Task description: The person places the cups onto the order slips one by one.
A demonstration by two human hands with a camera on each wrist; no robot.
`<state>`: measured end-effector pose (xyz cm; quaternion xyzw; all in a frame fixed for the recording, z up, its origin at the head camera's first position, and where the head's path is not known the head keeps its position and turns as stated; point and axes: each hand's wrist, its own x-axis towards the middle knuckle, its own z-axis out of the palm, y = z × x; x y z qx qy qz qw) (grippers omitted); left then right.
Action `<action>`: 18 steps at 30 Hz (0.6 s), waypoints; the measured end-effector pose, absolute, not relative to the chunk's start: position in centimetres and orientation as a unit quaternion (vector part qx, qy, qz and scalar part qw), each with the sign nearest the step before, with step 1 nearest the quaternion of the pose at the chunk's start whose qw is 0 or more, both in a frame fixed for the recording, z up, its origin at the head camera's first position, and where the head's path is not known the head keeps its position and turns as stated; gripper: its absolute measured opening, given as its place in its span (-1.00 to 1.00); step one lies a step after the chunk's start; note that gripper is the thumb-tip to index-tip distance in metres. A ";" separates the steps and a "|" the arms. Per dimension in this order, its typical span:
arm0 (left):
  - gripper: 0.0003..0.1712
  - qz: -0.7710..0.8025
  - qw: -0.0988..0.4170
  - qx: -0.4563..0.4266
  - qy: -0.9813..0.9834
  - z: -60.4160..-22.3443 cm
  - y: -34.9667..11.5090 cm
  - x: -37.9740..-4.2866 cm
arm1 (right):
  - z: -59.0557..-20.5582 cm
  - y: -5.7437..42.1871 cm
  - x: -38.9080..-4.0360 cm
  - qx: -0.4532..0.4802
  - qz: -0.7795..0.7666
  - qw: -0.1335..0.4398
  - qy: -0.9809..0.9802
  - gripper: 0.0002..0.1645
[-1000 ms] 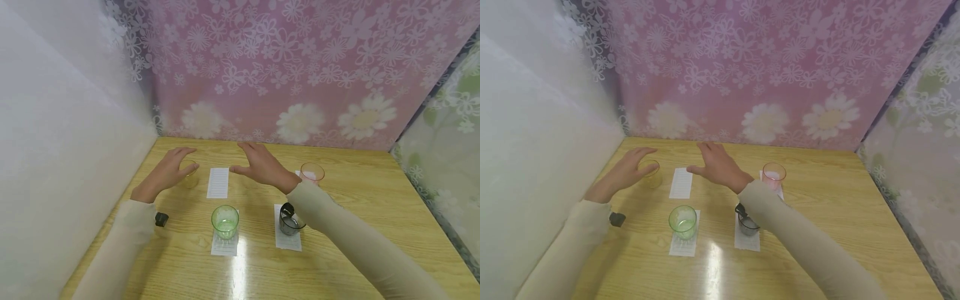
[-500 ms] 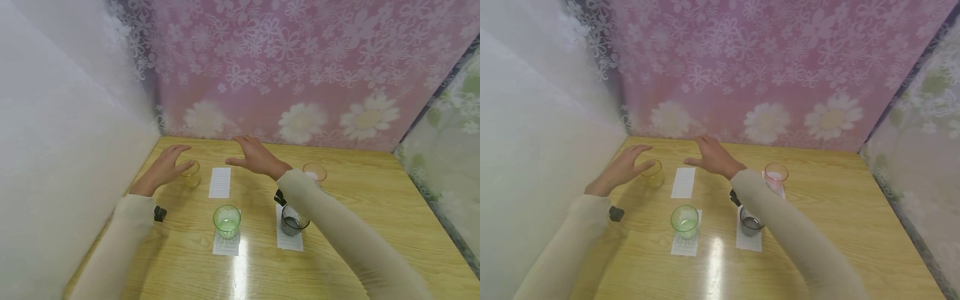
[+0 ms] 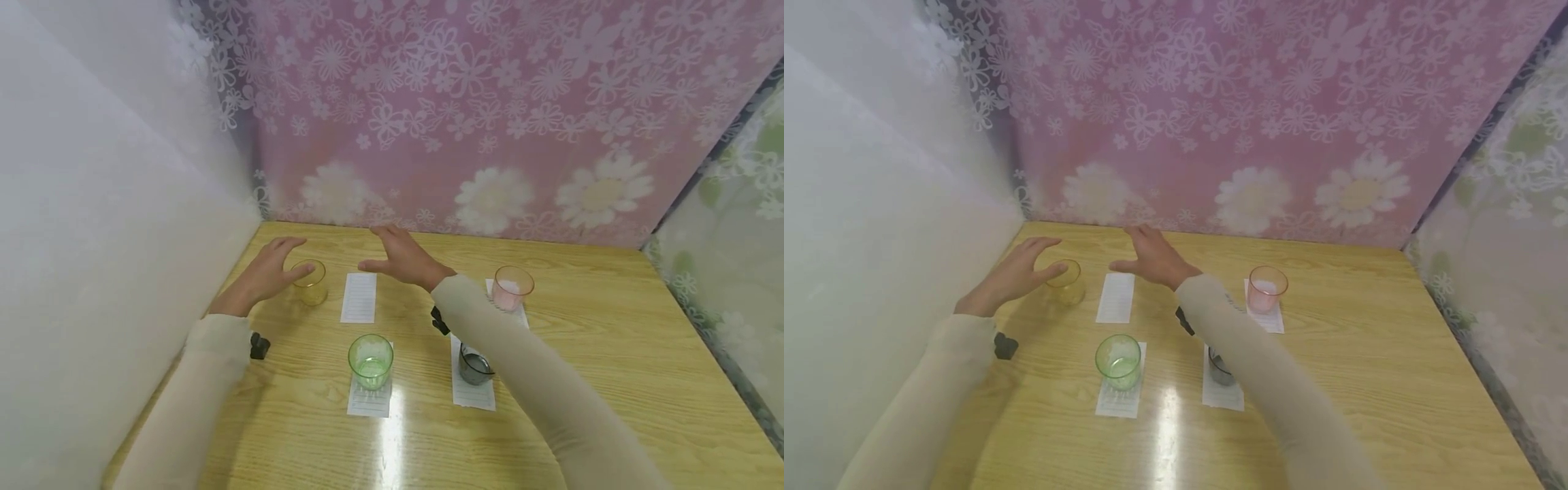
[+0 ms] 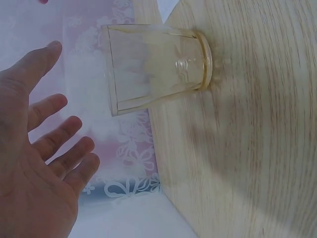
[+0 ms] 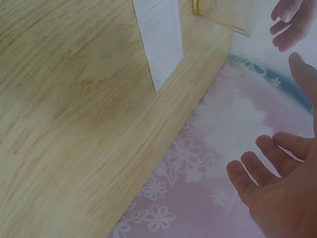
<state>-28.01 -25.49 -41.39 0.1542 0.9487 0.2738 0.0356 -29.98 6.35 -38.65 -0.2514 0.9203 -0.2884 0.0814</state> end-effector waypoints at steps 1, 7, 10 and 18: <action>-0.10 0.274 0.036 0.153 0.949 -41.5 -25.5 -28.1 | -38.8 6.3 -30.1 -0.254 -0.287 0.081 0.920 0.13; -0.09 0.271 0.039 0.143 0.951 -41.9 -25.7 -28.2 | -39.9 6.5 -31.3 -0.259 -0.282 0.090 0.920 0.17; -0.08 0.270 0.038 0.139 0.952 -42.1 -25.7 -28.3 | -40.5 6.6 -31.9 -0.255 -0.291 0.099 0.917 0.18; -0.07 0.267 0.038 0.130 0.954 -42.5 -25.7 -28.5 | -42.2 6.5 -33.1 -0.258 -0.287 0.123 0.914 0.19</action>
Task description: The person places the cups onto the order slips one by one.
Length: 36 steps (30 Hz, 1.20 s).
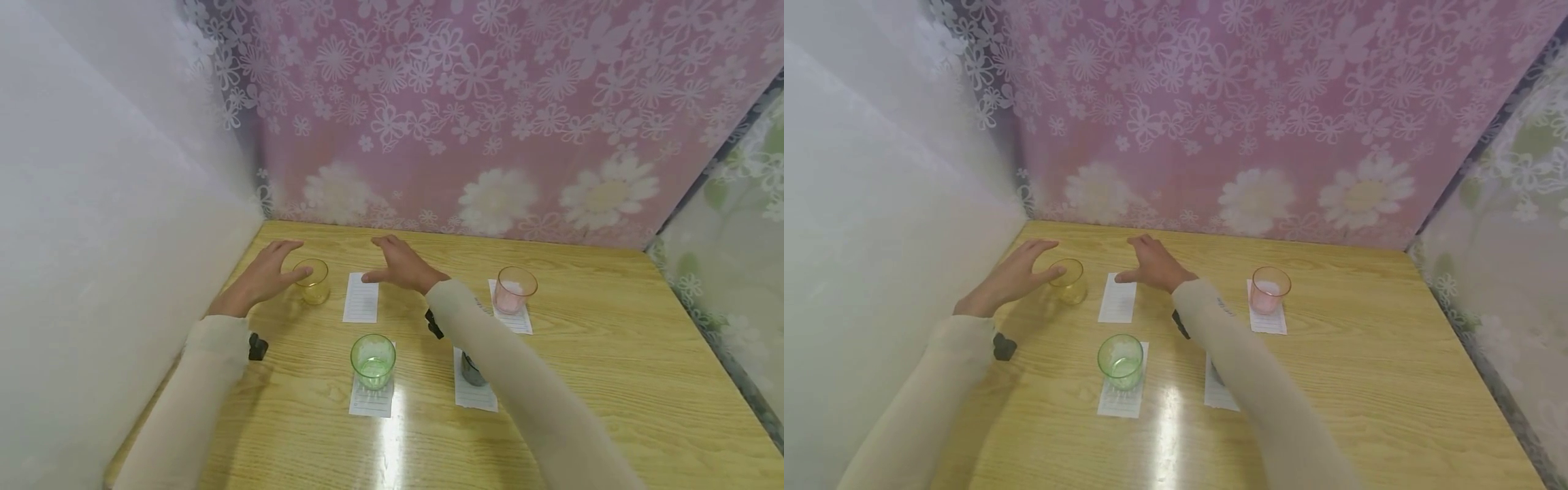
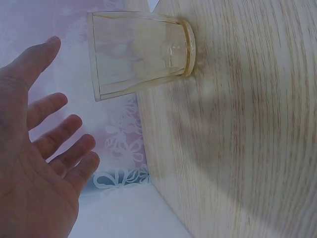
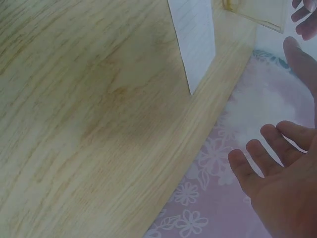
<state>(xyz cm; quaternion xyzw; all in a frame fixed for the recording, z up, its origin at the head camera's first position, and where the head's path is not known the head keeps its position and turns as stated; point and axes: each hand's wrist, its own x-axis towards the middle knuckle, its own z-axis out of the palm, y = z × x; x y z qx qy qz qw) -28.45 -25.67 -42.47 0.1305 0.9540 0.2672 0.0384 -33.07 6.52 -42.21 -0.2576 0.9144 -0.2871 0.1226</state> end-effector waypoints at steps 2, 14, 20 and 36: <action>-0.06 0.268 0.040 0.128 0.954 -42.6 -25.7 -28.4 | -42.5 6.4 -33.1 -0.261 -0.284 0.125 0.914 0.19; -0.01 0.281 0.049 0.129 0.950 -43.5 -25.9 -28.3 | -44.2 5.9 -33.1 -0.253 -0.270 0.139 0.918 0.16; 0.01 0.280 0.047 0.130 0.950 -43.9 -25.8 -28.4 | -45.1 5.5 -33.3 -0.250 -0.263 0.147 0.920 0.16; 0.06 0.295 0.063 0.121 0.946 -44.2 -25.6 -28.3 | -46.4 5.5 -32.9 -0.258 -0.208 0.168 0.928 0.13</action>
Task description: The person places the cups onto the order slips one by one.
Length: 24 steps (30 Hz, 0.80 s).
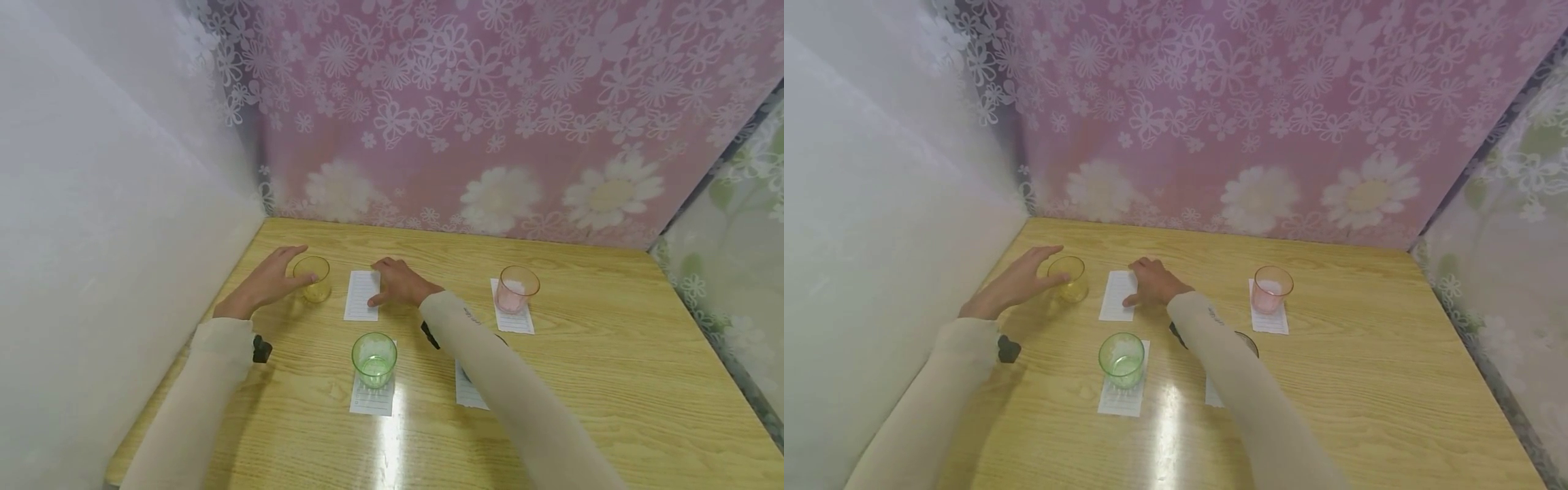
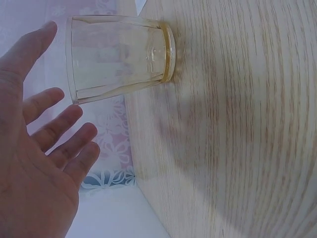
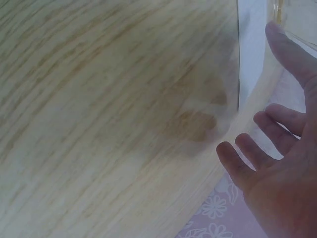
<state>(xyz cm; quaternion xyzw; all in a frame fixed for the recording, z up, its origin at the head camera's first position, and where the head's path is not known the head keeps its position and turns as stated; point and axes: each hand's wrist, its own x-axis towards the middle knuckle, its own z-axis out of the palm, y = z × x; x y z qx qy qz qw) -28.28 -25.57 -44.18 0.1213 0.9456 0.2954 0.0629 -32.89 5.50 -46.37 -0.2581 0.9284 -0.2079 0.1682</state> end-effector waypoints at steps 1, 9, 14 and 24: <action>0.07 0.297 0.066 0.121 0.945 -44.2 -25.5 -28.2 | -46.5 5.5 -32.9 -0.259 -0.203 0.169 0.929 0.13; 0.10 0.308 0.080 0.118 0.941 -44.3 -25.4 -28.3 | -46.8 5.8 -32.6 -0.271 -0.184 0.172 0.929 0.10; 0.13 0.308 0.085 0.119 0.940 -44.4 -25.3 -28.5 | -47.0 6.1 -32.6 -0.275 -0.179 0.176 0.928 0.08; 0.10 0.313 0.084 0.120 0.938 -44.9 -25.1 -28.7 | -46.9 6.3 -32.2 -0.280 -0.162 0.177 0.930 0.01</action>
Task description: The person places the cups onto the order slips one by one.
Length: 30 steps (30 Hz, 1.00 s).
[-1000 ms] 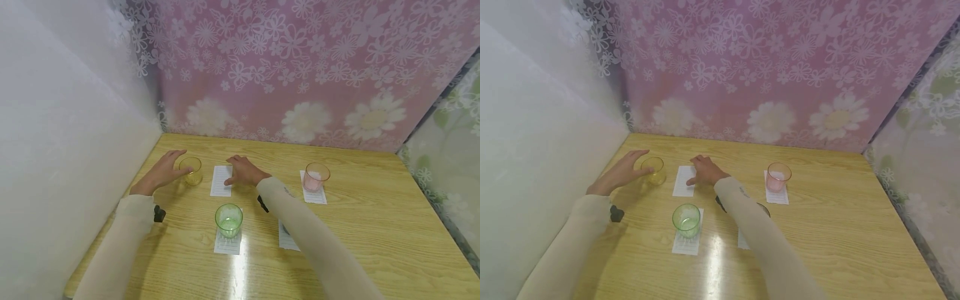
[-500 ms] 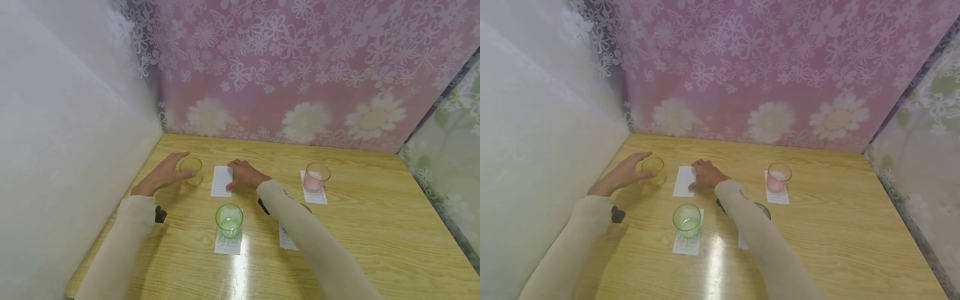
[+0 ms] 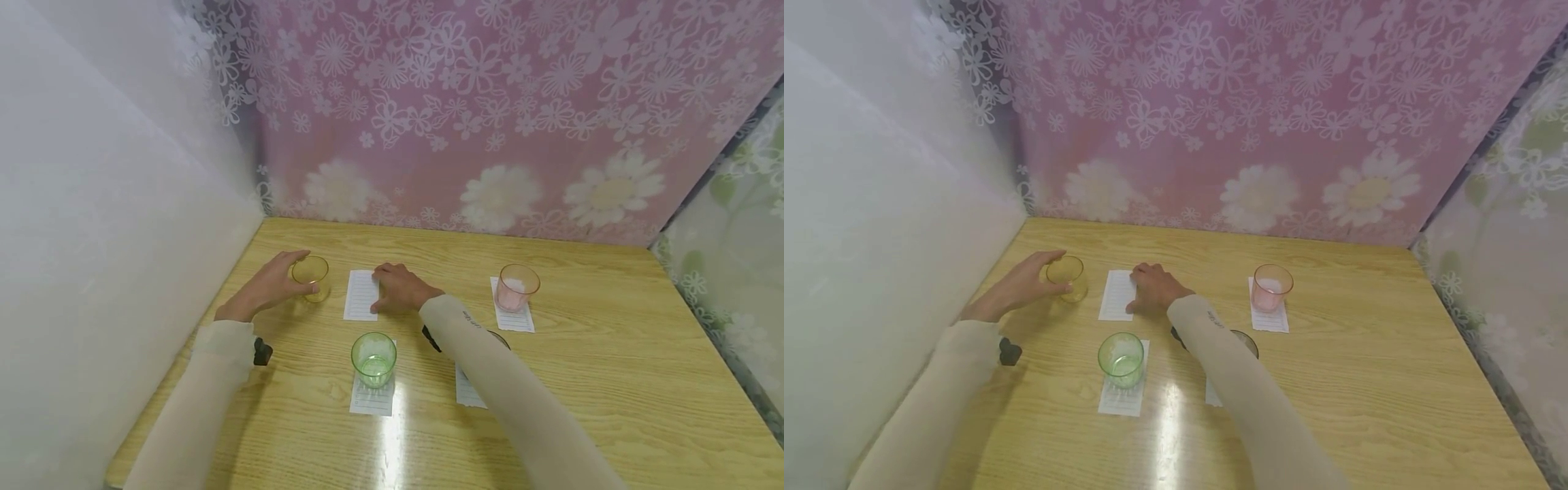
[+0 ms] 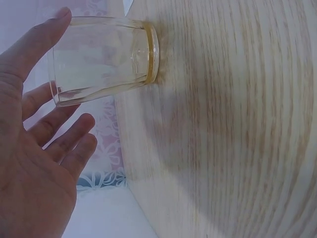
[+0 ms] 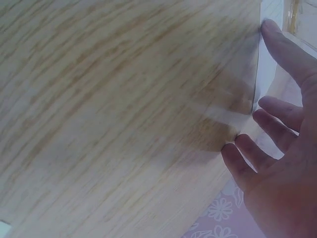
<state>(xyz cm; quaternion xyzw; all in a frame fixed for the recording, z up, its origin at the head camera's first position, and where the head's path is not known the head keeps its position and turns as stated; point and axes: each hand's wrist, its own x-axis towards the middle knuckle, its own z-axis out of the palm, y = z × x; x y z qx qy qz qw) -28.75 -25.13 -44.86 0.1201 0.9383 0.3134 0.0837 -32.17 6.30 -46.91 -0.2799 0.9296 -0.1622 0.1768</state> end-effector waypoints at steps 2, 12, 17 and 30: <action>0.07 0.315 0.082 0.121 0.938 -45.0 -25.1 -28.8 | -46.9 6.3 -32.0 -0.282 -0.160 0.176 0.929 -0.03; 0.03 0.320 0.065 0.128 0.936 -45.8 -25.0 -29.1 | -47.1 6.4 -32.0 -0.284 -0.161 0.173 0.929 -0.08; 0.02 0.324 0.055 0.130 0.936 -45.9 -24.9 -29.0 | -47.2 6.4 -32.0 -0.281 -0.162 0.171 0.930 -0.07; 0.06 0.349 0.047 0.138 0.926 -45.6 -24.2 -28.7 | -47.6 6.1 -32.1 -0.288 -0.154 0.162 0.931 -0.07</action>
